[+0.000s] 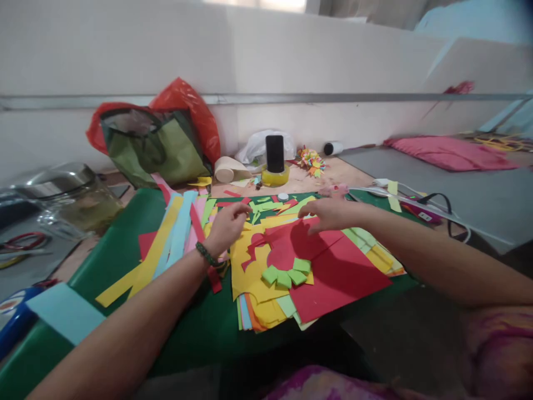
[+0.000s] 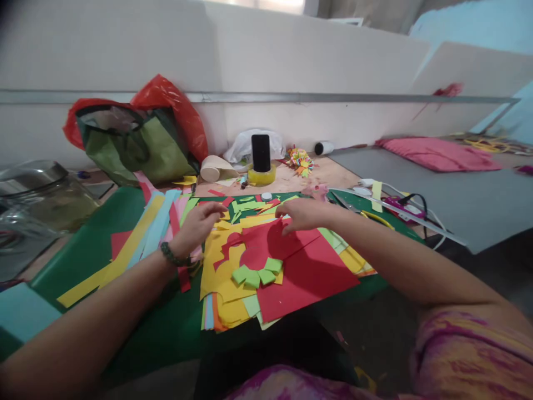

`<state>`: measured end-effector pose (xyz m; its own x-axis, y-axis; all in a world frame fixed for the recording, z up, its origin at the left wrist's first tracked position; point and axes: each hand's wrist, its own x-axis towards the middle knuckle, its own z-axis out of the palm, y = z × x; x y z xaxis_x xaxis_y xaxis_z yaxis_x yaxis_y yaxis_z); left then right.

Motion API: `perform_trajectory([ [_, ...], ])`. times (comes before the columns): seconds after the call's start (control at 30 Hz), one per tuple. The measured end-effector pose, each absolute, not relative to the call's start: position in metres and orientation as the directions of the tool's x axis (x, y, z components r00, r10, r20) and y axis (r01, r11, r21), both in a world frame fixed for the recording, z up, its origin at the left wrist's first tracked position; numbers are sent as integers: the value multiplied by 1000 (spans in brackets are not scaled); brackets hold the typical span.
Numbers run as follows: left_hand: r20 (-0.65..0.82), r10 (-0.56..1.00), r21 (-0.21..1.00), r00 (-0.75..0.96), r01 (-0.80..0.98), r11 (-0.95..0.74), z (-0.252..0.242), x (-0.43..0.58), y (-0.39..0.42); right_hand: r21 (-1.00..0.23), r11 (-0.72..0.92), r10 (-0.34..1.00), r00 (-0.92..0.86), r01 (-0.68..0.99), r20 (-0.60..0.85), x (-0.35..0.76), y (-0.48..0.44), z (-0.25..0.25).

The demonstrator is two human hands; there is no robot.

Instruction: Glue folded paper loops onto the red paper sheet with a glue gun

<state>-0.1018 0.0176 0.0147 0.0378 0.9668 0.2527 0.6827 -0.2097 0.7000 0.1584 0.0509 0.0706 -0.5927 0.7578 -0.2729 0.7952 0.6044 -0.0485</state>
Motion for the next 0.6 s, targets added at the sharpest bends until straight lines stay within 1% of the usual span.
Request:
perform_trajectory([
  [0.03,245,969,730,-17,662,-172,14,-109,25,-88,620,744,-620,780,-250,161,50,61],
  [0.07,239,971,734,-14,657,-171,13,-114,29,-126,640,727,-651,758,-218,163,50,53],
  [0.13,215,975,705,57,681,-196,11,-118,32,-166,686,693,-705,709,-148,165,52,38],
  [0.2,163,971,654,172,718,-237,10,-117,30,-166,726,660,-744,668,-106,164,56,29],
  [0.27,109,965,611,240,749,-255,8,-114,27,-167,736,648,-754,656,-108,162,62,25],
  [0.37,90,974,597,207,772,-219,6,-115,29,-167,716,666,-735,678,-127,160,68,26],
  [0.47,138,986,583,92,797,-156,7,-126,36,-110,744,648,-752,659,-122,160,69,28],
  [0.53,212,976,513,51,844,-156,9,-133,38,-45,761,640,-761,647,-111,160,68,28],
  [0.6,254,960,402,120,890,-218,9,-135,37,16,759,648,-753,651,-111,159,64,28],
])
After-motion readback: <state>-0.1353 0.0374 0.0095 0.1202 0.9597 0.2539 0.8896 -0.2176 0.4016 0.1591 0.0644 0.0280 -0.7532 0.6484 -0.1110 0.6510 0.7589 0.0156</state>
